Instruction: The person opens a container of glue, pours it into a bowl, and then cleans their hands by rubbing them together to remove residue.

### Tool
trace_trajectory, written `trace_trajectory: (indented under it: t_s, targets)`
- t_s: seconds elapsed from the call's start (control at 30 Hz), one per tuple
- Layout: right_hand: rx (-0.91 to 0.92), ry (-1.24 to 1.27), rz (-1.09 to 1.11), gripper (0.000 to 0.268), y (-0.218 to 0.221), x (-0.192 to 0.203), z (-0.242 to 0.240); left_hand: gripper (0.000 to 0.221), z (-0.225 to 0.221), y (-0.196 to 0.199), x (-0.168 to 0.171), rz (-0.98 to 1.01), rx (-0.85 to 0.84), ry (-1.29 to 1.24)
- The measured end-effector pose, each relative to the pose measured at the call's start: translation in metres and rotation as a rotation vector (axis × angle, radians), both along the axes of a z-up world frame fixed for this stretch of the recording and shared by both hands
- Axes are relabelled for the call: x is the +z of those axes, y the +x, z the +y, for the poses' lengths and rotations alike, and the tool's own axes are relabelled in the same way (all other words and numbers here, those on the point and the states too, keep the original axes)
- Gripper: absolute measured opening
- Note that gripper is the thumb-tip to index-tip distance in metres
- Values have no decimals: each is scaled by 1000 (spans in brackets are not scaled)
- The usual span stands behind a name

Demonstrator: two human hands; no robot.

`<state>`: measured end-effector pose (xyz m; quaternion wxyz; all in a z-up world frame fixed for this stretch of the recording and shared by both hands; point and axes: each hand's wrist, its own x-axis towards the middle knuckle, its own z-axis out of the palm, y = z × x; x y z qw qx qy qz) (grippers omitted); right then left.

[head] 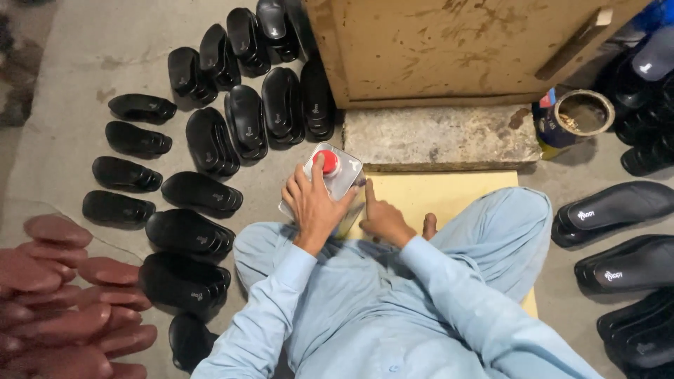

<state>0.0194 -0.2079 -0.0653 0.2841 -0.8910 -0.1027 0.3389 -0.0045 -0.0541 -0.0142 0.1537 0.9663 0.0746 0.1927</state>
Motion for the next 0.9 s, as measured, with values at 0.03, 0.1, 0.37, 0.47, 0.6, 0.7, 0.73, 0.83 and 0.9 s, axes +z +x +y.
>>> trace_trajectory:
  t_s: [0.03,0.1,0.37,0.47,0.6,0.7,0.73,0.83,0.9]
  targets:
    - [-4,2,-3,106,15,-17,2,99,0,-1,0,-3,-4,2]
    - [144,-241,-182,97,44,-52,3,100,-1,-2,-2,4,-5,4]
    - [281,-344,-273,90,31,-14,-9,101,-3,-2,0,31,26,4]
    - [195,-236,-163,96,57,-37,1,101,-5,-4,1,48,23,-2]
    - [-42,234,142,109,23,38,-7,100,-1,0,-3,73,28,-6]
    - [-263,665,349,120,-15,71,-20,100,-3,-1,3,71,4,-49]
    - [-266,664,344,120,-21,65,-28,100,-2,-2,5,68,0,-51]
    - [-233,1159,492,110,-40,61,-51,102,-5,-8,18,-34,-62,-223]
    - [-176,1567,525,104,-50,74,-64,50,-11,-17,38,-320,-194,-638]
